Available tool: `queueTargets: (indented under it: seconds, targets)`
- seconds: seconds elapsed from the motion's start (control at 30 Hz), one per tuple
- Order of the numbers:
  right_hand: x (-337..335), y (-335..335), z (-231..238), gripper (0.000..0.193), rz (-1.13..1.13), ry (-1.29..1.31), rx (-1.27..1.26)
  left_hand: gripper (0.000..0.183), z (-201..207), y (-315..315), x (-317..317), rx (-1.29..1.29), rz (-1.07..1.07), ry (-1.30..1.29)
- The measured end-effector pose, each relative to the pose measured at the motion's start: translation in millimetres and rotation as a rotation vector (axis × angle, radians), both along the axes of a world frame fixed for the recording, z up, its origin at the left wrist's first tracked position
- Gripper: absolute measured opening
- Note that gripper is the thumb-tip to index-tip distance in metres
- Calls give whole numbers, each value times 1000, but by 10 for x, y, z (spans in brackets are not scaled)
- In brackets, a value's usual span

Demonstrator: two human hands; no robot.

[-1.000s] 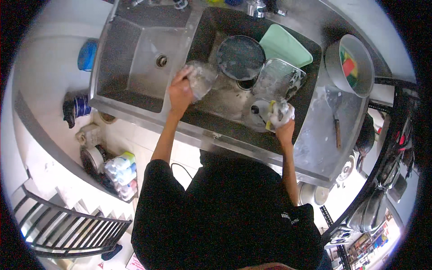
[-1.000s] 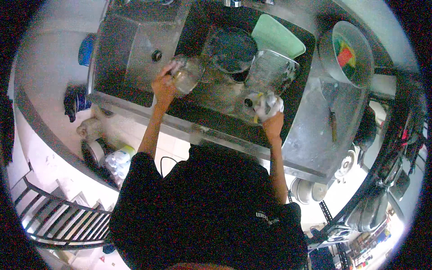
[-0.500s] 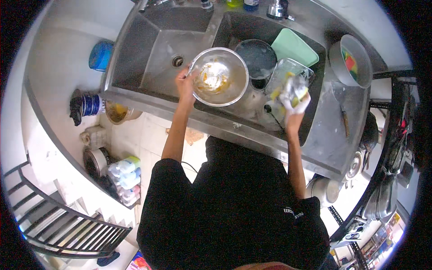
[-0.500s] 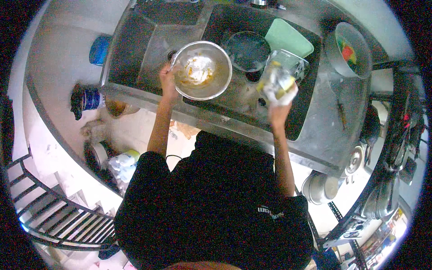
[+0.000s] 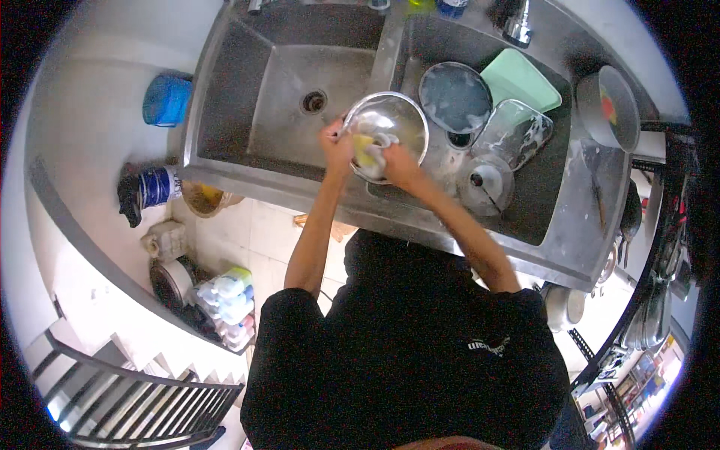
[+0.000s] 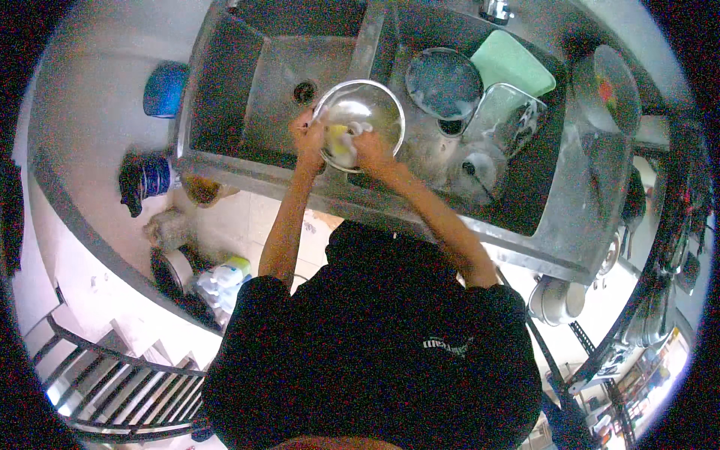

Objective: The person washes kitchen items including a tray, a metal mesh basket, bowls, and a spoon with a sponge in a double-basin stainless steel sink, rinsing them under running water and placing them on a rack.

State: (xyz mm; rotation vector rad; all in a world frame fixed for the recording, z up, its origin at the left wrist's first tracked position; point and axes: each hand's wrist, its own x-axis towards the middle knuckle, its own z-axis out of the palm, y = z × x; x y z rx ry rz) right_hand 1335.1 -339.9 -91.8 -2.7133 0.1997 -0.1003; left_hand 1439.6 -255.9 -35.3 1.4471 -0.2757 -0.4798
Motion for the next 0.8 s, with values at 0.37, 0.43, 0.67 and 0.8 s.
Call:
queueTargets:
  seconds: [0.37,0.43,0.67,0.8]
  targets:
    - [414,199,419,28,-37,206,19,14,-256,161,466,223,14,113]
    - [250,62,410,22,43,35,-32,13,-286,181,549,126,32,180]
    - [581,-487,261,12,349,93,-178,10,-89,-35,537,374,-195,-2]
    - [445,-388,289,13,28,-210,-381,11,-170,-73,576,281,-175,-80]
